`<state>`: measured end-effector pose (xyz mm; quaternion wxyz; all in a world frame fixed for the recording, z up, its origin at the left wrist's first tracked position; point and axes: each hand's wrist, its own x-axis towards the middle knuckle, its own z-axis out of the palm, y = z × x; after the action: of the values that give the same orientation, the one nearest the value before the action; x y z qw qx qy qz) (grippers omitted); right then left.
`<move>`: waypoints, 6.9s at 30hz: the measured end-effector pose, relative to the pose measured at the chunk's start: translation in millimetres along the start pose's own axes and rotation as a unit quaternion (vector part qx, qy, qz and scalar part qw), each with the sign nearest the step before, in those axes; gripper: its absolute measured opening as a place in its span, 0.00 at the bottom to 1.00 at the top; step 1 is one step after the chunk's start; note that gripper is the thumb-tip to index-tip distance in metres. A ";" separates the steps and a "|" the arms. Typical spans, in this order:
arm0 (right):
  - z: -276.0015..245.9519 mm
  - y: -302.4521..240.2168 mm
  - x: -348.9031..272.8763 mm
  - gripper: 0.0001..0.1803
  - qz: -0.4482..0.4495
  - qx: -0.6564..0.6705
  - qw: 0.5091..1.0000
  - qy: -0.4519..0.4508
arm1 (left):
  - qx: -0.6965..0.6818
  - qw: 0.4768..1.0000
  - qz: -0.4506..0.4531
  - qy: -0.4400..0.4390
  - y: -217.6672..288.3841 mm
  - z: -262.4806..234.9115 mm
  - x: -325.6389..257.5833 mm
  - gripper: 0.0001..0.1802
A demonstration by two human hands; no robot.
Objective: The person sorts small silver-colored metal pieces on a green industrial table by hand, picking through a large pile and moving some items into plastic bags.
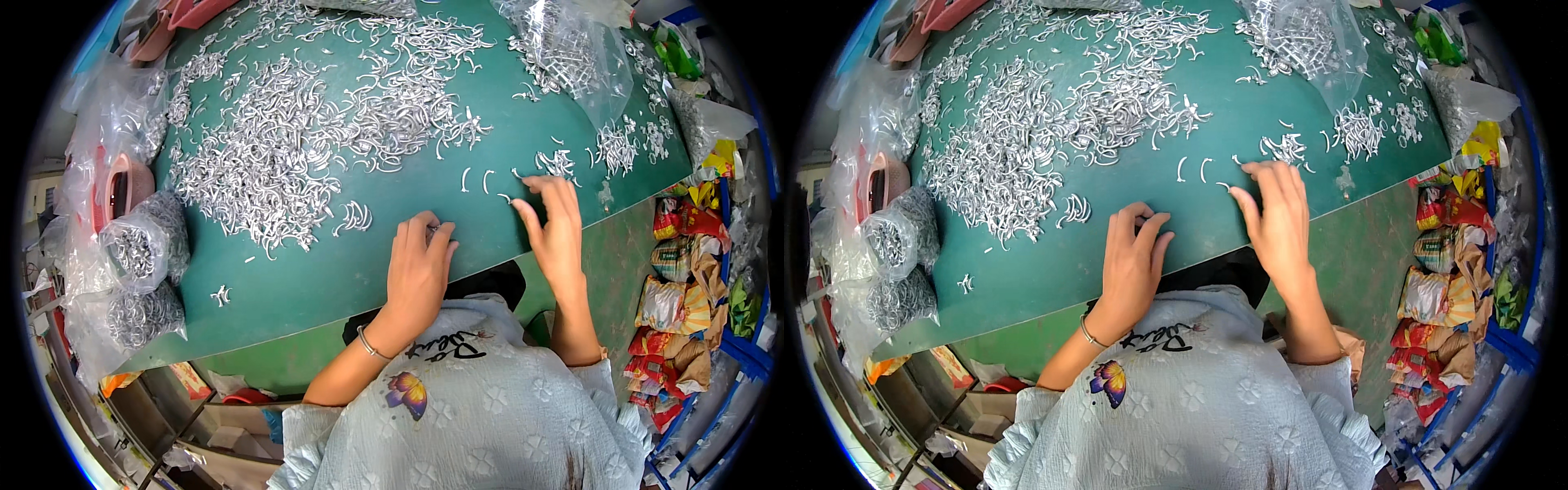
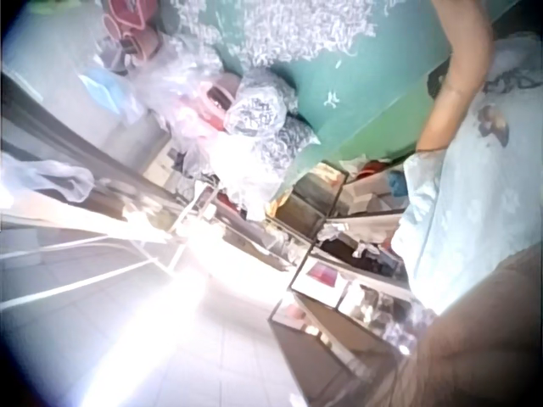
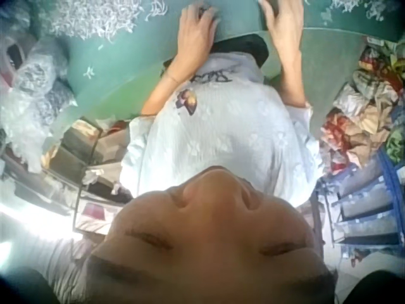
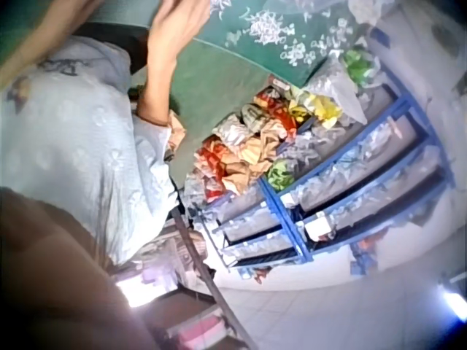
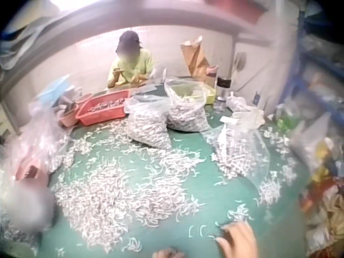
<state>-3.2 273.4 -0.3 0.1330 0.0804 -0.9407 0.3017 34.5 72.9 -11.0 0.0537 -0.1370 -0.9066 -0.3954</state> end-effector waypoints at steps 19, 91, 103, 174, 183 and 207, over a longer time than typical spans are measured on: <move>8.9 21.0 28.5 0.13 -0.043 -0.158 0.983 0.082 | -0.014 0.999 0.017 0.029 -12.9 -11.7 -18.3 0.19; 25.3 33.2 96.4 0.04 -0.055 0.000 0.997 -0.051 | -0.051 0.997 0.009 0.053 -19.5 -13.0 -23.5 0.18; 22.2 -33.9 14.5 0.13 -0.168 0.180 0.927 -0.282 | -0.060 0.993 -0.054 0.085 -12.3 -2.4 -11.3 0.21; 60.4 -3.9 113.9 0.06 -0.156 -0.033 0.982 -0.105 | 0.046 0.997 -0.006 0.059 -23.0 -26.1 -40.3 0.14; 2.8 6.2 66.7 0.04 -0.080 -0.098 0.989 -0.082 | -0.005 0.998 -0.003 0.066 -28.2 -24.4 -41.7 0.15; -34.4 21.7 59.8 0.07 -0.034 -0.189 0.970 -0.146 | -0.001 0.998 -0.007 0.060 -29.2 -26.6 -47.6 0.18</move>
<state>-58.2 306.9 32.6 0.0170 0.1288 -0.9866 0.0988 71.2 24.7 -23.1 0.1047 -0.1064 -0.9023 -0.4044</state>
